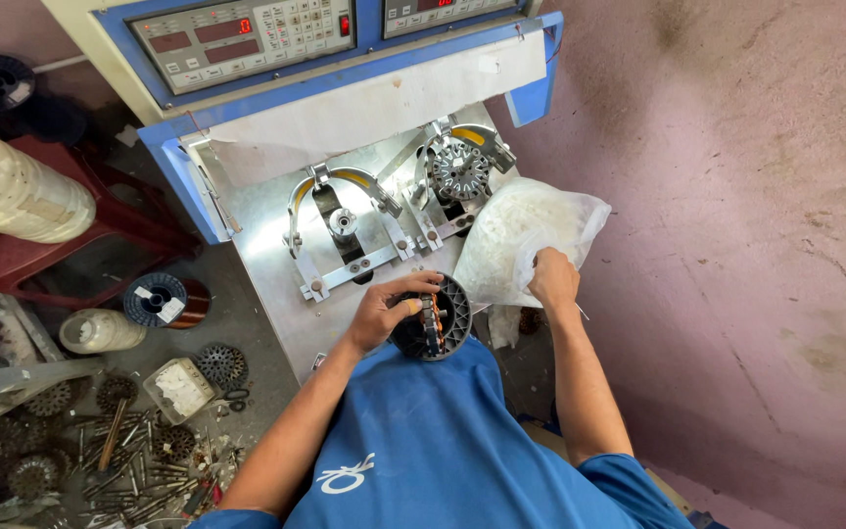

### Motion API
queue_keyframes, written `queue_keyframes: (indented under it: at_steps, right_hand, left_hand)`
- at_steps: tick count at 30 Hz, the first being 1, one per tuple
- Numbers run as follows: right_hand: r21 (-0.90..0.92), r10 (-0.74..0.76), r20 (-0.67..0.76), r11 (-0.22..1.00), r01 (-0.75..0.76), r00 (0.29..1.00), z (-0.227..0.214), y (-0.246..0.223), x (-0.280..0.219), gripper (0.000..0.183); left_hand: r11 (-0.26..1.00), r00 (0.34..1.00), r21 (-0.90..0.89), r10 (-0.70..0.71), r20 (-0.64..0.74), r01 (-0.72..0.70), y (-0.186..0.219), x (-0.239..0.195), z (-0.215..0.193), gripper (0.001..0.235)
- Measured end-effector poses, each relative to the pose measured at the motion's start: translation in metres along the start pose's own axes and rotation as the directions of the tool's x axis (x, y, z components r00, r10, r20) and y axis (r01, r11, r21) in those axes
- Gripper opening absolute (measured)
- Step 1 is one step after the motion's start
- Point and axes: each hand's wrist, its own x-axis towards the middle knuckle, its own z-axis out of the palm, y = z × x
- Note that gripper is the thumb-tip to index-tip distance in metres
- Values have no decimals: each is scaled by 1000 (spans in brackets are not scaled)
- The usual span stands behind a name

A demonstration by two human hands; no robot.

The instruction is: The person wires an electromechanical stator by hand, using a small screwdriver to guide wires and secure them into the slots. They manipulate small white plastic insulators and wire ends around the stator core.

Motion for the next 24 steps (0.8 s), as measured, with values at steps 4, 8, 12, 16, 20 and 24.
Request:
queue_keyframes:
  at_steps: [4, 8, 12, 16, 20, 24]
  right_hand:
    - [83, -13, -62, 996, 18, 998, -4, -7, -8, 19]
    - [181, -93, -156, 976, 121, 983, -1, 10, -10, 26]
    - [158, -164, -241, 966, 205, 957, 0, 25, -15, 27]
    - [152, 1, -467, 985, 79, 884, -34, 11, -39, 9]
    - [130, 157, -558, 986, -101, 815, -90, -29, -70, 24]
    - [267, -159, -625, 877, 400, 765, -122, -84, -107, 15]
  left_hand:
    - [996, 998, -70, -62, -12, 61, 2, 1, 2, 34]
    - [997, 998, 71, 16, -57, -12, 7, -1, 6, 34]
    - [917, 978, 389, 151, -144, -84, 28, -3, 15, 33]
    - [813, 937, 555, 311, -162, -174, 57, -3, 32, 27]
    - [792, 936, 586, 316, -157, -169, 81, 3, 54, 20]
    - [864, 973, 496, 182, -145, -88, 90, 17, 74, 25]
